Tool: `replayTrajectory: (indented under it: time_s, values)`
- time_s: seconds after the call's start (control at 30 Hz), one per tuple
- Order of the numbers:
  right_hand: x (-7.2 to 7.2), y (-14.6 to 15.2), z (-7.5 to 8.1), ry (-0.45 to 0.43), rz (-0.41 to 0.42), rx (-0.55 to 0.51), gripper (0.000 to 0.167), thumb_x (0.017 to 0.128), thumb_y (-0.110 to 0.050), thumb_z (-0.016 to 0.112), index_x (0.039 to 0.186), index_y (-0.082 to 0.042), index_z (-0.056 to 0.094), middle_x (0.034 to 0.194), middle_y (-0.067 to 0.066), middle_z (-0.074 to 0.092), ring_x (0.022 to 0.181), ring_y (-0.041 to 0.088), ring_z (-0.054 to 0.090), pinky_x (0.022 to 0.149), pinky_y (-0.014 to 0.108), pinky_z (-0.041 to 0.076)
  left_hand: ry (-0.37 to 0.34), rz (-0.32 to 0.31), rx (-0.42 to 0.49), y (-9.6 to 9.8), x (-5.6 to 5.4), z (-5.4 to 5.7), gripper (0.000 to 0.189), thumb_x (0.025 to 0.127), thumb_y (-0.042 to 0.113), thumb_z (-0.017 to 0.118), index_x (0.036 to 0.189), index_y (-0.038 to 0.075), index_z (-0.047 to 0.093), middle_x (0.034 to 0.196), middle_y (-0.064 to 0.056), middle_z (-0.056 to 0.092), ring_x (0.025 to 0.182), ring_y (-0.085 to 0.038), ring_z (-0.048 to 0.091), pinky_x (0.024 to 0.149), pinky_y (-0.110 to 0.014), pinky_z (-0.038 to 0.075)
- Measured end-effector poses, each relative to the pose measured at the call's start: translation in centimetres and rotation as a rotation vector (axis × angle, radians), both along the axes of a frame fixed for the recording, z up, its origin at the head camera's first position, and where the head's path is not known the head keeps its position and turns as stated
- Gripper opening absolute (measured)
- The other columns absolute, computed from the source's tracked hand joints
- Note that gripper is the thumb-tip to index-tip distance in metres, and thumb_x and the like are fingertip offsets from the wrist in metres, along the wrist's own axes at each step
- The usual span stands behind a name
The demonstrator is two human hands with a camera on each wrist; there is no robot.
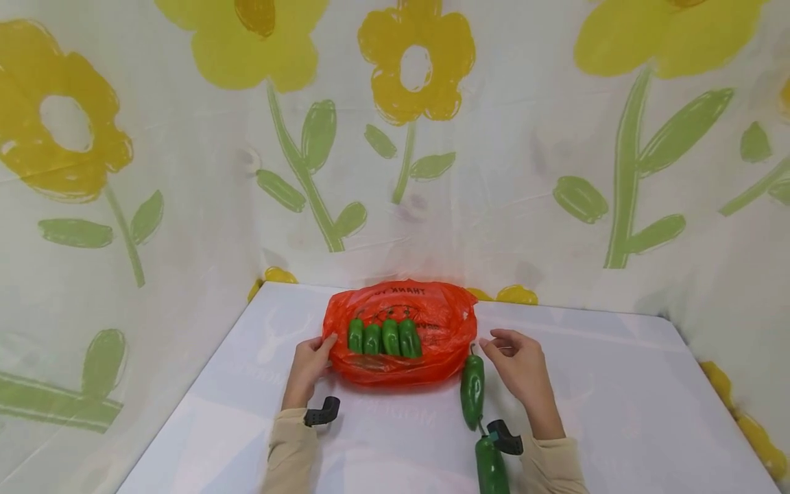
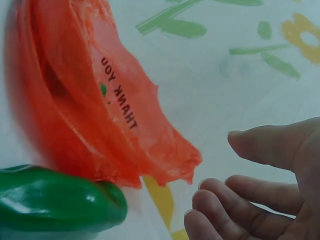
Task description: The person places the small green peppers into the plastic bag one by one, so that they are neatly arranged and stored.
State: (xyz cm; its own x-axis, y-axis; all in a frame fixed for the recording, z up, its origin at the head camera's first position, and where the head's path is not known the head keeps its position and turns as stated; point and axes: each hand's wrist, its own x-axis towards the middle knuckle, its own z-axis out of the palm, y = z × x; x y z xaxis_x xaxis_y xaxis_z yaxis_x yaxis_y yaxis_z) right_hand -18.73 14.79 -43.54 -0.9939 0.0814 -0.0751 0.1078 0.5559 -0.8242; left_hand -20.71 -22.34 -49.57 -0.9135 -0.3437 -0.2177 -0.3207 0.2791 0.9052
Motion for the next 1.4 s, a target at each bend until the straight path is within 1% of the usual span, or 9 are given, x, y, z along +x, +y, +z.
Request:
replayTrajectory:
  time_s: [0.13, 0.23, 0.4, 0.53, 0.67, 0.83, 1.1, 1.27, 1.4]
  values:
    - [0.1, 0.0, -0.4, -0.024, 0.000, -0.015, 0.055, 0.099, -0.036, 0.068, 0.139, 0.001, 0.060, 0.123, 0.024, 0.069, 0.097, 0.030, 0.072, 0.073, 0.019, 0.055, 0.000, -0.006, -0.004, -0.1, 0.1, -0.1, 0.043, 0.104, 0.038, 0.057, 0.117, 0.000, 0.071, 0.087, -0.007, 0.061, 0.080, -0.019, 0.055, 0.065, -0.024, 0.046]
    - [0.0, 0.0, -0.7, -0.033, 0.016, -0.016, 0.056, 0.100, -0.035, 0.068, 0.139, 0.004, 0.059, 0.122, 0.025, 0.069, 0.098, 0.032, 0.072, 0.076, 0.024, 0.059, 0.008, -0.011, -0.004, -0.1, 0.0, -0.1, 0.042, 0.104, 0.038, 0.057, 0.116, 0.001, 0.072, 0.085, -0.005, 0.060, 0.079, -0.018, 0.055, 0.066, -0.024, 0.046]
    - [0.1, 0.4, -1.5, -0.061, 0.034, -0.014, 0.059, 0.099, -0.036, 0.068, 0.139, 0.007, 0.058, 0.120, 0.026, 0.070, 0.097, 0.030, 0.073, 0.080, 0.036, 0.064, 0.004, -0.016, -0.001, -0.1, 0.1, 0.0, 0.043, 0.104, 0.038, 0.057, 0.119, 0.000, 0.071, 0.087, -0.007, 0.061, 0.080, -0.019, 0.055, 0.066, -0.024, 0.046]
    - [0.1, 0.8, -2.0, -0.076, 0.033, -0.008, 0.059, 0.099, -0.035, 0.069, 0.138, 0.007, 0.058, 0.120, 0.026, 0.069, 0.093, 0.027, 0.073, 0.082, 0.040, 0.064, 0.001, -0.015, -0.008, 0.0, 0.2, 0.2, 0.045, 0.104, 0.039, 0.056, 0.122, 0.000, 0.070, 0.092, -0.009, 0.064, 0.082, -0.020, 0.056, 0.067, -0.023, 0.047]
    - [0.0, 0.9, -2.6, -0.091, 0.050, -0.005, 0.058, 0.099, -0.033, 0.069, 0.138, 0.008, 0.058, 0.122, 0.027, 0.069, 0.091, 0.026, 0.073, 0.081, 0.041, 0.064, -0.004, -0.016, -0.018, -0.2, 0.3, 0.4, 0.047, 0.105, 0.040, 0.055, 0.123, -0.001, 0.069, 0.094, -0.010, 0.065, 0.083, -0.020, 0.057, 0.068, -0.023, 0.048]
    - [0.0, 0.9, -3.0, -0.110, 0.072, 0.002, 0.058, 0.098, -0.032, 0.070, 0.137, 0.009, 0.058, 0.125, 0.029, 0.068, 0.089, 0.024, 0.074, 0.079, 0.041, 0.063, -0.006, -0.024, -0.016, -0.2, 0.4, 0.3, 0.047, 0.105, 0.039, 0.055, 0.122, -0.002, 0.069, 0.093, -0.010, 0.064, 0.083, -0.020, 0.056, 0.068, -0.023, 0.048]
    - [-0.3, 0.4, -3.6, -0.132, 0.093, 0.024, 0.058, 0.095, -0.031, 0.073, 0.133, 0.010, 0.060, 0.115, 0.024, 0.071, 0.084, 0.020, 0.070, 0.078, 0.039, 0.063, -0.021, -0.014, -0.016, -0.2, 0.4, 0.1, 0.052, 0.105, 0.041, 0.056, 0.130, -0.003, 0.066, 0.099, -0.012, 0.066, 0.084, -0.020, 0.057, 0.068, -0.023, 0.050]
    - [-0.3, 0.1, -3.7, -0.135, 0.105, 0.050, 0.058, 0.093, -0.030, 0.076, 0.131, 0.011, 0.061, 0.109, 0.020, 0.072, 0.084, 0.018, 0.068, 0.077, 0.039, 0.063, -0.018, -0.021, -0.013, -0.2, 0.4, 0.2, 0.051, 0.105, 0.040, 0.055, 0.129, -0.003, 0.066, 0.096, -0.011, 0.066, 0.082, -0.020, 0.057, 0.068, -0.023, 0.050]
    - [-0.3, 0.0, -3.8, -0.155, 0.116, 0.067, 0.061, 0.091, -0.032, 0.077, 0.132, 0.011, 0.060, 0.109, 0.019, 0.073, 0.084, 0.017, 0.068, 0.076, 0.038, 0.063, -0.026, -0.022, -0.017, -0.1, 0.5, 0.2, 0.051, 0.105, 0.040, 0.055, 0.130, -0.003, 0.066, 0.099, -0.012, 0.067, 0.085, -0.020, 0.057, 0.069, -0.023, 0.050]
